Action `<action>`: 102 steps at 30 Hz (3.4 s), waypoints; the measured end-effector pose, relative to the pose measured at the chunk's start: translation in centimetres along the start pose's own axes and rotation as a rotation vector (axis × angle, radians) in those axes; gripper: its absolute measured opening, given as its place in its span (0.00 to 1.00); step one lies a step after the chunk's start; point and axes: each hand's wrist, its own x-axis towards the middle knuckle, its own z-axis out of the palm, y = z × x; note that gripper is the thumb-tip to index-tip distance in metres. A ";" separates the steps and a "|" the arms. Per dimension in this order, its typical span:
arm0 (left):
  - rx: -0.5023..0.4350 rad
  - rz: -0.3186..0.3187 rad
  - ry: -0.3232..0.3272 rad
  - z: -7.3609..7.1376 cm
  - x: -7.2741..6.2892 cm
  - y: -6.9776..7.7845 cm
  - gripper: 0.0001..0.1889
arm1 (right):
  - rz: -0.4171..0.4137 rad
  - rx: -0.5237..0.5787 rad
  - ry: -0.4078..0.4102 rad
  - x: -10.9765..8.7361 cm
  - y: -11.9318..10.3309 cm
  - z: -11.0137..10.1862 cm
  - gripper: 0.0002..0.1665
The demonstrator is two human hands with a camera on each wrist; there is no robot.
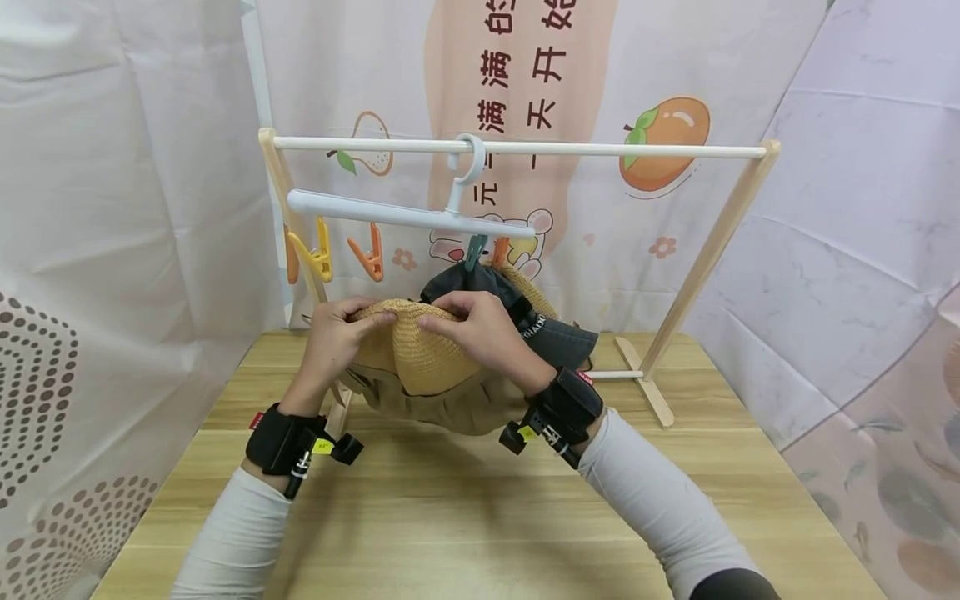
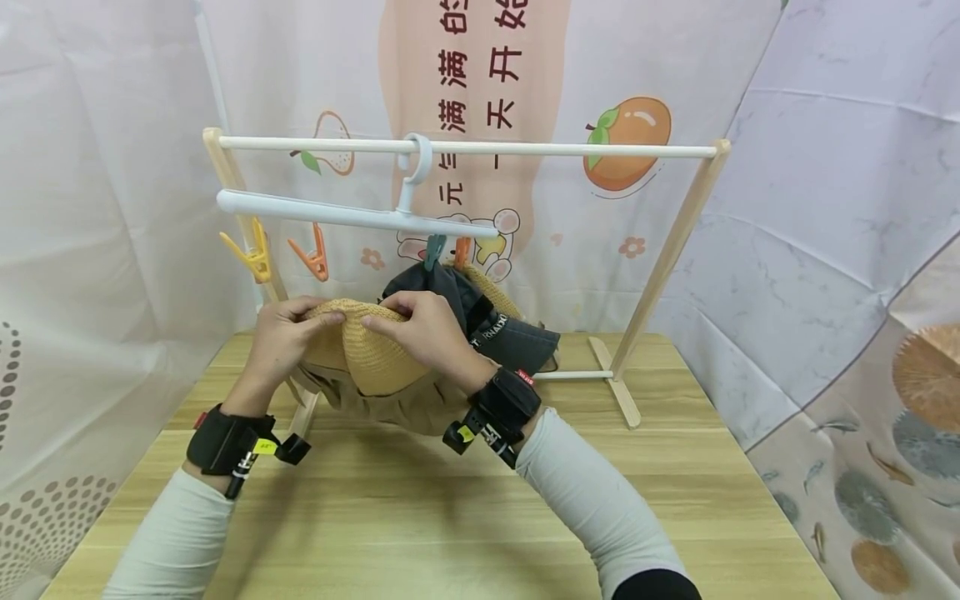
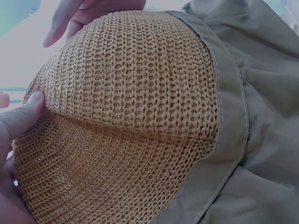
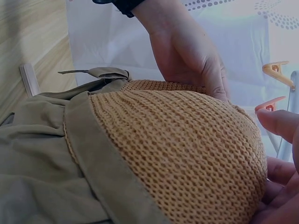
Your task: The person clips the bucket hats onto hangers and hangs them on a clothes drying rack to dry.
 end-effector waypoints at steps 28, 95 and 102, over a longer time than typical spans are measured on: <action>-0.033 0.064 0.028 -0.3 0.8 0.0 0.12 | -0.118 -0.042 0.069 3.9 -4.7 0.4 0.25; -0.071 -0.064 0.165 -1.3 1.6 0.6 0.15 | -0.225 -0.268 0.191 5.1 -6.4 1.6 0.20; -0.051 -0.055 0.147 -1.3 1.6 0.5 0.15 | -0.235 -0.268 0.216 4.9 -6.2 1.7 0.20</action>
